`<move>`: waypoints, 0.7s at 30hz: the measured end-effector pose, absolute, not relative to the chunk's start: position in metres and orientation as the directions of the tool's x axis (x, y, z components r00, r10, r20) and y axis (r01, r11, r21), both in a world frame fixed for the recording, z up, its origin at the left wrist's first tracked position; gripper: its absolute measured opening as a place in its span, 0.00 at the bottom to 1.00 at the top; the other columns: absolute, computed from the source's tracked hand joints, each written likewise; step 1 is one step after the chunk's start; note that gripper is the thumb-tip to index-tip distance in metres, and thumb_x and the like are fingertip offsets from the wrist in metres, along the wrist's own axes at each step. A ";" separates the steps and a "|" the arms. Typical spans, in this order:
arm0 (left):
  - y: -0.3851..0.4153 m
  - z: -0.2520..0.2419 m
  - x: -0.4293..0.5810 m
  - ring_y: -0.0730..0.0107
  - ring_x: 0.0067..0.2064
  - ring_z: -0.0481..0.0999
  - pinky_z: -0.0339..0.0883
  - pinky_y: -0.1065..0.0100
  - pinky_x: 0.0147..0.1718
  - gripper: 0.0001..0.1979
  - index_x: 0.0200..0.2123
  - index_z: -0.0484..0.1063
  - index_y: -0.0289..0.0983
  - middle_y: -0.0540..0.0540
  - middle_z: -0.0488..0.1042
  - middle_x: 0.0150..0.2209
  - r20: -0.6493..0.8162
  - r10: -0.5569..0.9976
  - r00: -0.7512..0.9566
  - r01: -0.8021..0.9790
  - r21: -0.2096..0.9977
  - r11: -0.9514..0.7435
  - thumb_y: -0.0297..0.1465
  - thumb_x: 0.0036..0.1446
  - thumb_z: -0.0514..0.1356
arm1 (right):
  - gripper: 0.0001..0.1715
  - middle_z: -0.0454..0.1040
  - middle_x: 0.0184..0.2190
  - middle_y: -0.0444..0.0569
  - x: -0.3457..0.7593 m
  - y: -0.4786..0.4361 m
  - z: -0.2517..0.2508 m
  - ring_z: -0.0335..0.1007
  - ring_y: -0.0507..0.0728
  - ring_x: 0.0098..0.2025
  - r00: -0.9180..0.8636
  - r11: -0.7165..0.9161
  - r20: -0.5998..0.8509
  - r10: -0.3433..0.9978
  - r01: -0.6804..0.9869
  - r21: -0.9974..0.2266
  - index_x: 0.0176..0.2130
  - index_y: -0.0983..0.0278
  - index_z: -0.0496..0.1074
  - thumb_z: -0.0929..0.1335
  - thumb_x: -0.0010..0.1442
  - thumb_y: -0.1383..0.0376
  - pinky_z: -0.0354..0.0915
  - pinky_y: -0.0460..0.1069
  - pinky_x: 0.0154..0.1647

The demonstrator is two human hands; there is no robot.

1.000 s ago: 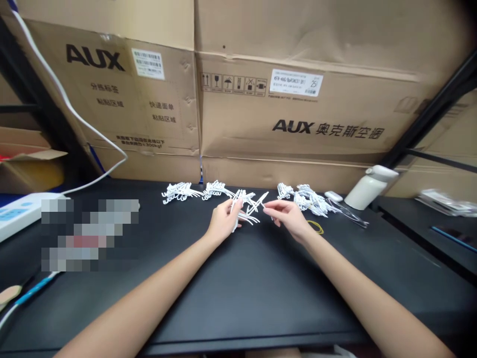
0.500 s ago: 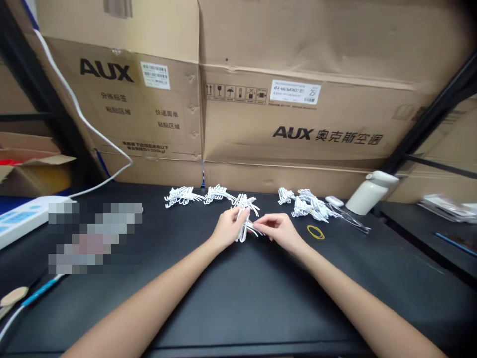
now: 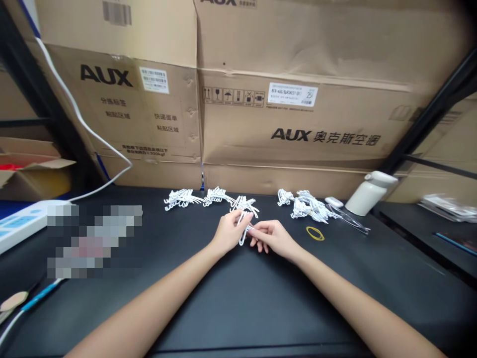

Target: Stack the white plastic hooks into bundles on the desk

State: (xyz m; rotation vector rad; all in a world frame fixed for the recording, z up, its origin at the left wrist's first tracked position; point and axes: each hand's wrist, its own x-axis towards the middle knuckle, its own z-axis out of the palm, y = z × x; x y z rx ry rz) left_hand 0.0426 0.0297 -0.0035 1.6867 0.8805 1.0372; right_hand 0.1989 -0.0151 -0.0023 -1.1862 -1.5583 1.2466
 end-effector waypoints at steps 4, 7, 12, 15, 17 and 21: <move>0.028 -0.002 0.043 0.72 0.26 0.73 0.66 0.72 0.26 0.18 0.28 0.68 0.34 0.46 0.75 0.26 0.262 0.882 0.392 0.075 0.946 -0.314 0.44 0.57 0.56 | 0.24 0.78 0.26 0.51 0.199 -0.016 -0.001 0.71 0.50 0.22 -0.222 0.060 0.027 0.975 0.144 -0.988 0.31 0.68 0.76 0.70 0.52 0.48 0.61 0.43 0.18; 0.029 -0.001 0.043 0.71 0.27 0.73 0.67 0.72 0.28 0.17 0.28 0.68 0.34 0.46 0.75 0.27 0.259 0.878 0.402 0.059 0.950 -0.307 0.44 0.57 0.56 | 0.24 0.78 0.27 0.52 0.198 -0.016 -0.001 0.73 0.52 0.23 -0.203 0.052 0.026 0.979 0.124 -0.991 0.30 0.69 0.76 0.70 0.51 0.49 0.61 0.43 0.19; 0.031 -0.004 0.041 0.70 0.28 0.73 0.67 0.71 0.29 0.17 0.30 0.67 0.35 0.46 0.75 0.28 0.254 0.873 0.416 0.043 0.954 -0.298 0.45 0.57 0.55 | 0.24 0.78 0.25 0.51 0.197 -0.016 -0.005 0.72 0.51 0.22 -0.167 0.104 0.083 0.982 0.121 -0.987 0.29 0.68 0.76 0.70 0.52 0.48 0.63 0.44 0.20; 0.031 -0.005 0.040 0.70 0.28 0.74 0.66 0.71 0.29 0.18 0.30 0.67 0.35 0.46 0.75 0.28 0.259 0.871 0.417 0.085 0.943 -0.321 0.45 0.58 0.54 | 0.24 0.78 0.25 0.51 0.197 -0.016 -0.007 0.72 0.52 0.22 -0.170 0.134 0.110 0.979 0.139 -0.981 0.29 0.67 0.76 0.69 0.53 0.48 0.63 0.45 0.20; 0.031 -0.005 0.040 0.71 0.27 0.72 0.65 0.72 0.27 0.18 0.29 0.67 0.35 0.47 0.74 0.26 0.265 0.873 0.410 0.135 0.928 -0.346 0.45 0.58 0.54 | 0.23 0.78 0.25 0.51 0.197 -0.015 -0.008 0.73 0.52 0.22 -0.173 0.139 0.113 0.978 0.146 -0.979 0.29 0.67 0.76 0.69 0.54 0.48 0.63 0.45 0.20; 0.029 -0.003 0.038 0.73 0.26 0.70 0.62 0.73 0.26 0.18 0.28 0.67 0.35 0.49 0.72 0.25 0.294 0.870 0.396 0.193 0.900 -0.392 0.44 0.59 0.52 | 0.23 0.78 0.26 0.51 0.195 -0.016 -0.008 0.73 0.52 0.23 -0.175 0.137 0.110 0.978 0.150 -0.979 0.29 0.67 0.75 0.68 0.54 0.49 0.63 0.45 0.21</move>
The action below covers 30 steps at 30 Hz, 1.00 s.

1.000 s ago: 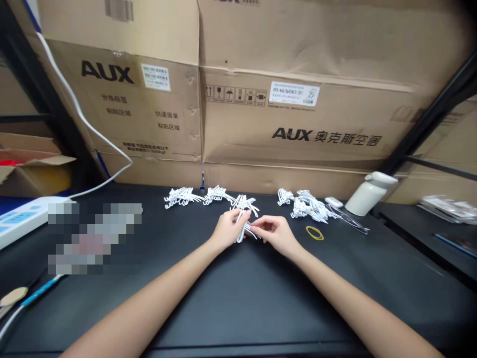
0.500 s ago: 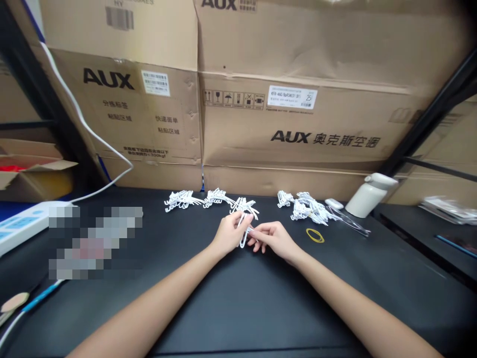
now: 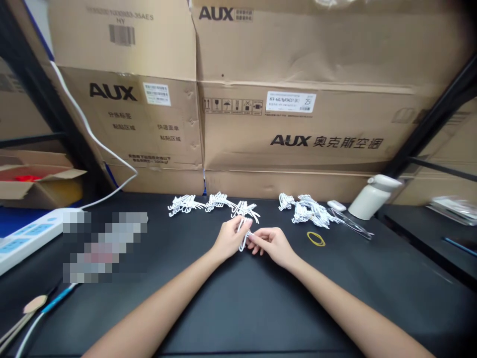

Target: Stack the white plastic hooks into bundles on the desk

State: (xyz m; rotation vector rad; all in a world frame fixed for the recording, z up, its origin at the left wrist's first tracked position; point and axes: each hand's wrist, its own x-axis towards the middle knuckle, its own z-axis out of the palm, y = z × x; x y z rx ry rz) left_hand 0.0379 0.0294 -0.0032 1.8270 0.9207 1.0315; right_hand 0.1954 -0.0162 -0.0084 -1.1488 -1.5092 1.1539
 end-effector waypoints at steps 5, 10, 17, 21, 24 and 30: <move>0.028 -0.002 0.037 0.74 0.24 0.68 0.61 0.74 0.25 0.18 0.28 0.68 0.35 0.50 0.70 0.23 0.306 0.870 0.387 0.209 0.890 -0.406 0.44 0.59 0.52 | 0.22 0.76 0.25 0.49 0.194 -0.017 -0.006 0.69 0.50 0.20 -0.175 0.155 0.124 0.977 0.177 -0.972 0.30 0.67 0.74 0.68 0.55 0.49 0.61 0.44 0.20; 0.029 0.000 0.036 0.73 0.22 0.71 0.62 0.74 0.23 0.17 0.29 0.66 0.35 0.51 0.70 0.21 0.281 0.873 0.397 0.160 0.916 -0.368 0.44 0.59 0.53 | 0.23 0.71 0.19 0.44 0.196 -0.018 -0.004 0.59 0.48 0.17 -0.177 0.230 0.179 0.968 0.328 -0.916 0.27 0.65 0.73 0.65 0.58 0.49 0.55 0.44 0.20; 0.033 -0.003 0.034 0.71 0.22 0.74 0.64 0.74 0.21 0.17 0.29 0.66 0.35 0.51 0.70 0.21 0.294 0.876 0.381 0.144 0.917 -0.371 0.44 0.58 0.53 | 0.25 0.64 0.15 0.40 0.198 -0.017 -0.005 0.55 0.48 0.20 -0.200 0.367 0.308 0.930 0.514 -0.775 0.22 0.65 0.67 0.61 0.63 0.52 0.53 0.44 0.25; 0.034 -0.005 0.035 0.70 0.21 0.75 0.65 0.73 0.20 0.17 0.29 0.65 0.36 0.51 0.71 0.21 0.293 0.883 0.367 0.122 0.926 -0.358 0.45 0.58 0.54 | 0.27 0.58 0.16 0.40 0.197 -0.013 -0.010 0.51 0.48 0.21 -0.206 0.415 0.369 0.906 0.598 -0.686 0.21 0.65 0.63 0.59 0.64 0.52 0.49 0.45 0.25; 0.033 -0.005 0.035 0.70 0.22 0.75 0.65 0.73 0.21 0.17 0.28 0.65 0.36 0.51 0.71 0.21 0.316 0.871 0.377 0.128 0.913 -0.387 0.44 0.58 0.53 | 0.28 0.60 0.17 0.41 0.196 -0.012 -0.013 0.53 0.49 0.21 -0.215 0.424 0.379 0.900 0.633 -0.647 0.23 0.65 0.67 0.56 0.65 0.53 0.50 0.46 0.26; 0.038 -0.007 0.037 0.72 0.19 0.72 0.63 0.74 0.19 0.17 0.30 0.67 0.35 0.51 0.71 0.18 0.292 0.875 0.387 0.095 0.931 -0.353 0.45 0.57 0.54 | 0.27 0.64 0.18 0.42 0.195 -0.013 -0.012 0.58 0.50 0.23 -0.187 0.381 0.359 0.915 0.695 -0.610 0.25 0.64 0.70 0.56 0.65 0.53 0.52 0.45 0.28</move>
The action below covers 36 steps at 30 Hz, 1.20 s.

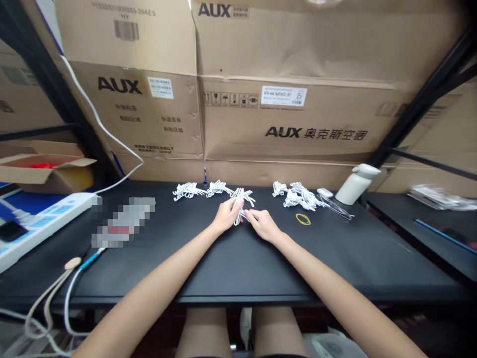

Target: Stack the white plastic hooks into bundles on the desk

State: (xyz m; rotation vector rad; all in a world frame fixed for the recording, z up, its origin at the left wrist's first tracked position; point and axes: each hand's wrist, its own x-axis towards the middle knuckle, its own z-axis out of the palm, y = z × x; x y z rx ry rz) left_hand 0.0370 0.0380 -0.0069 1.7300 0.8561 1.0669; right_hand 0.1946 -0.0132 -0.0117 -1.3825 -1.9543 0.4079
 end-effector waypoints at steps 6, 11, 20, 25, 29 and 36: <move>0.050 -0.012 0.038 0.71 0.19 0.74 0.65 0.74 0.17 0.19 0.30 0.65 0.34 0.48 0.73 0.20 0.209 0.903 0.376 0.075 0.964 -0.255 0.47 0.57 0.55 | 0.30 0.64 0.17 0.42 0.189 -0.002 -0.013 0.58 0.51 0.22 -0.064 0.248 0.299 0.952 0.733 -0.633 0.22 0.64 0.70 0.56 0.63 0.50 0.48 0.45 0.25; 0.056 -0.019 0.040 0.71 0.19 0.74 0.65 0.74 0.18 0.20 0.31 0.67 0.34 0.48 0.73 0.19 0.191 0.925 0.327 0.093 0.968 -0.233 0.47 0.56 0.55 | 0.30 0.66 0.19 0.43 0.185 0.002 -0.015 0.59 0.51 0.24 0.007 0.206 0.317 0.948 0.746 -0.633 0.22 0.64 0.69 0.56 0.63 0.49 0.48 0.45 0.25; 0.061 -0.021 0.046 0.71 0.18 0.74 0.65 0.74 0.18 0.20 0.28 0.69 0.33 0.47 0.74 0.20 0.136 0.956 0.261 0.159 0.970 -0.182 0.46 0.55 0.57 | 0.29 0.72 0.24 0.46 0.184 -0.007 -0.012 0.65 0.53 0.28 0.024 0.163 0.316 0.948 0.818 -0.552 0.25 0.63 0.71 0.56 0.65 0.51 0.52 0.45 0.29; 0.064 -0.018 0.050 0.68 0.18 0.73 0.65 0.71 0.18 0.18 0.28 0.71 0.32 0.46 0.74 0.19 0.091 0.964 0.249 0.179 0.974 -0.138 0.43 0.56 0.57 | 0.29 0.75 0.28 0.49 0.183 -0.007 -0.010 0.70 0.55 0.33 0.056 0.094 0.291 0.955 0.875 -0.476 0.28 0.62 0.73 0.55 0.65 0.49 0.55 0.45 0.31; 0.064 -0.018 0.050 0.69 0.18 0.74 0.65 0.72 0.19 0.19 0.28 0.71 0.32 0.46 0.74 0.20 0.096 0.971 0.218 0.192 0.971 -0.139 0.43 0.56 0.57 | 0.30 0.77 0.33 0.52 0.181 -0.009 -0.009 0.72 0.59 0.38 0.102 0.031 0.289 0.952 0.906 -0.422 0.33 0.62 0.75 0.54 0.65 0.48 0.59 0.47 0.36; 0.060 -0.021 0.047 0.68 0.19 0.74 0.65 0.72 0.19 0.19 0.29 0.71 0.33 0.47 0.74 0.20 0.153 0.978 0.143 0.200 0.963 -0.179 0.45 0.56 0.55 | 0.35 0.77 0.35 0.56 0.179 -0.010 -0.009 0.73 0.60 0.40 0.171 -0.056 0.278 0.945 0.925 -0.376 0.39 0.63 0.76 0.49 0.68 0.52 0.61 0.50 0.43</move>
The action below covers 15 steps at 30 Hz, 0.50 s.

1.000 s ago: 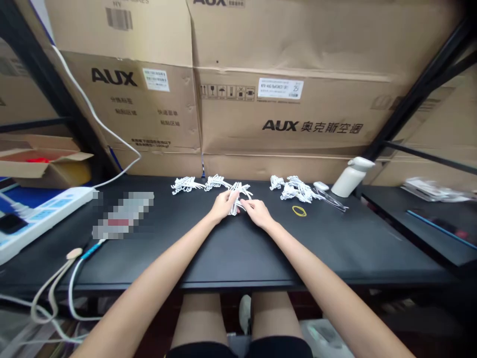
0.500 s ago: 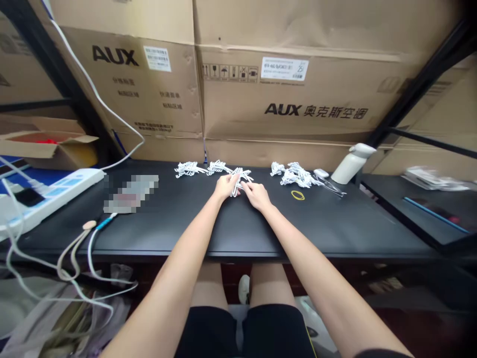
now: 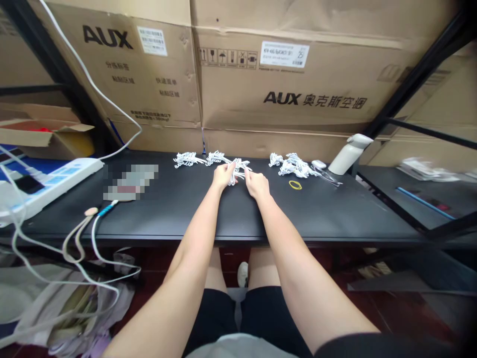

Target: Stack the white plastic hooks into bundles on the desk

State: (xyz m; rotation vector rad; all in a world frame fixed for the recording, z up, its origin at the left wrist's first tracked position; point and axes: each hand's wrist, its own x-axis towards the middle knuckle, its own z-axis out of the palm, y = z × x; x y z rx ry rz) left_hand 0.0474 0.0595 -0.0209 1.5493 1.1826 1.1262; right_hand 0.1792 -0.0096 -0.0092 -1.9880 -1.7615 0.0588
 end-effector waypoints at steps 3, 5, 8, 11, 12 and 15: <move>0.059 -0.021 0.047 0.69 0.19 0.74 0.65 0.72 0.19 0.19 0.30 0.71 0.33 0.48 0.73 0.20 0.170 0.976 0.133 0.202 0.960 -0.195 0.45 0.56 0.55 | 0.36 0.77 0.36 0.58 0.179 -0.009 -0.010 0.73 0.60 0.41 0.182 -0.071 0.274 0.944 0.926 -0.372 0.40 0.63 0.76 0.48 0.68 0.52 0.62 0.51 0.43; 0.058 -0.021 0.047 0.69 0.19 0.74 0.65 0.72 0.19 0.19 0.30 0.71 0.33 0.48 0.73 0.19 0.178 0.975 0.130 0.203 0.958 -0.202 0.45 0.56 0.56 | 0.36 0.77 0.36 0.58 0.179 -0.009 -0.011 0.74 0.61 0.41 0.189 -0.077 0.276 0.942 0.925 -0.372 0.41 0.64 0.76 0.48 0.68 0.53 0.62 0.51 0.43; 0.058 -0.021 0.047 0.69 0.19 0.74 0.64 0.73 0.19 0.20 0.30 0.71 0.33 0.48 0.73 0.19 0.191 0.974 0.123 0.202 0.956 -0.213 0.45 0.56 0.55 | 0.36 0.77 0.36 0.59 0.179 -0.010 -0.011 0.74 0.61 0.41 0.199 -0.084 0.278 0.940 0.922 -0.377 0.42 0.65 0.76 0.47 0.69 0.54 0.62 0.51 0.43; 0.057 -0.021 0.048 0.68 0.19 0.74 0.64 0.73 0.19 0.20 0.30 0.71 0.33 0.48 0.72 0.19 0.204 0.972 0.114 0.199 0.954 -0.223 0.45 0.56 0.55 | 0.35 0.76 0.36 0.60 0.179 -0.010 -0.010 0.74 0.62 0.41 0.205 -0.086 0.278 0.938 0.918 -0.387 0.44 0.65 0.75 0.47 0.69 0.55 0.62 0.52 0.43; 0.057 -0.021 0.048 0.68 0.19 0.74 0.64 0.73 0.19 0.19 0.30 0.71 0.33 0.48 0.73 0.19 0.207 0.972 0.111 0.199 0.954 -0.226 0.45 0.56 0.55 | 0.35 0.76 0.37 0.61 0.179 -0.009 -0.010 0.74 0.62 0.42 0.206 -0.085 0.278 0.938 0.917 -0.391 0.44 0.65 0.75 0.47 0.69 0.55 0.62 0.52 0.43; 0.056 -0.020 0.047 0.68 0.19 0.74 0.64 0.73 0.19 0.19 0.30 0.71 0.33 0.49 0.73 0.19 0.215 0.971 0.110 0.199 0.952 -0.233 0.44 0.56 0.55 | 0.33 0.76 0.36 0.61 0.178 -0.009 -0.010 0.74 0.64 0.42 0.206 -0.079 0.279 0.938 0.910 -0.407 0.45 0.66 0.75 0.49 0.69 0.55 0.61 0.54 0.44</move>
